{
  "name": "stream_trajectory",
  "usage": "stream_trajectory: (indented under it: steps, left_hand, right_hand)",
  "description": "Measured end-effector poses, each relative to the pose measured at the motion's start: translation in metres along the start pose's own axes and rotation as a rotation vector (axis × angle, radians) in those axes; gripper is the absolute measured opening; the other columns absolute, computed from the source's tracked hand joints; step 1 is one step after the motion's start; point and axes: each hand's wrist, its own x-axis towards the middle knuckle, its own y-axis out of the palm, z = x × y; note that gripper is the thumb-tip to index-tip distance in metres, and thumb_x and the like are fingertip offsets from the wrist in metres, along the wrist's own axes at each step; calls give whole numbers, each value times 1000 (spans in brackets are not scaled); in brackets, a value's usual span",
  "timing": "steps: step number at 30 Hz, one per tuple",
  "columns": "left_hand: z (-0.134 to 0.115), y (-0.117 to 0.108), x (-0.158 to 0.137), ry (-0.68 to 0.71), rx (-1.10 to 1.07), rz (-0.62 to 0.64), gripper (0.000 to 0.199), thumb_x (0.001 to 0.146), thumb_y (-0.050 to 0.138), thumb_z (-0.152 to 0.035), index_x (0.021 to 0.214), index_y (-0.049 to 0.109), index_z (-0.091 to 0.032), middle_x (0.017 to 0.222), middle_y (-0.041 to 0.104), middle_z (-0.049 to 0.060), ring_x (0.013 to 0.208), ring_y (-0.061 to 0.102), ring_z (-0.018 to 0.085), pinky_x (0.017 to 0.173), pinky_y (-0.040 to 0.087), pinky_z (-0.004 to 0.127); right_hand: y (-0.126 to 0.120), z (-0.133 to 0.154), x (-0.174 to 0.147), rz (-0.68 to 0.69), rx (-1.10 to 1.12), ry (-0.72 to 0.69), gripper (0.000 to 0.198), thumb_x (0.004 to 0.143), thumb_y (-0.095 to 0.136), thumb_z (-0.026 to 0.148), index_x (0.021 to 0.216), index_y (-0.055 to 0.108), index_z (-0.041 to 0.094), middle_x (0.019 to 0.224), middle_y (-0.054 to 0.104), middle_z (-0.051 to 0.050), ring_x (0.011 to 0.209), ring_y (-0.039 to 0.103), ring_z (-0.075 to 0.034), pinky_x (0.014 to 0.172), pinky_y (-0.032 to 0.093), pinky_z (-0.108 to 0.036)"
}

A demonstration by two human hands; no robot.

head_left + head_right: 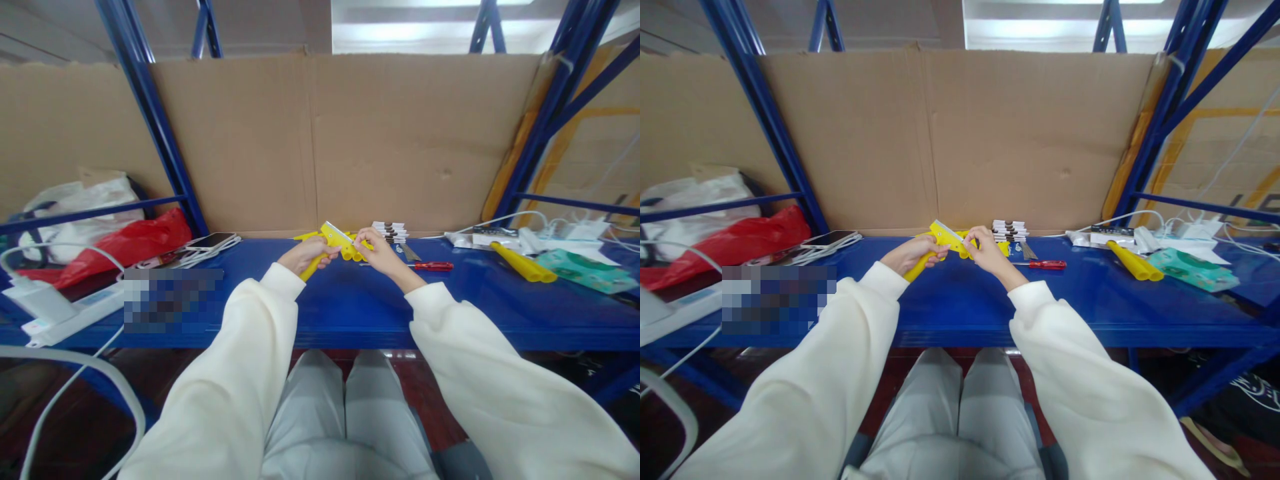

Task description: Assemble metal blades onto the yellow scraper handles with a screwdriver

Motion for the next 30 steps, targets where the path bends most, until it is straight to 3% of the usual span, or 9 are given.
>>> stream_trajectory:
  steps: [6,12,22,30]
  left_hand:
    - [2,-11,-1,9,-60,120,28,83,71,-12,67,48,-17,51,43,-6,36,29,2,34,23,11]
    - [1,-14,-2,8,0,150,30,83,72,-11,65,49,-16,52,44,-5,36,30,2,34,23,13]
    - [1,1,4,-42,55,-4,32,90,59,-6,62,49,-16,47,46,-4,33,32,3,34,23,13]
    - [5,13,12,-27,35,-128,26,84,60,-1,65,52,-16,48,47,-4,33,35,5,35,24,15]
  right_hand:
    - [-1,7,-2,11,65,23,19,92,60,38,80,57,24,104,64,-8,106,58,-24,98,46,-43]
    - [-1,11,-2,14,79,18,20,92,59,40,81,58,25,105,64,-8,106,58,-24,98,45,-43]
    - [4,4,-5,50,-78,-4,10,87,62,26,77,61,24,103,62,-7,106,57,-26,102,41,-46]
    - [7,-1,-6,33,-144,37,9,84,64,25,75,62,25,100,63,-7,104,57,-27,98,44,-47]
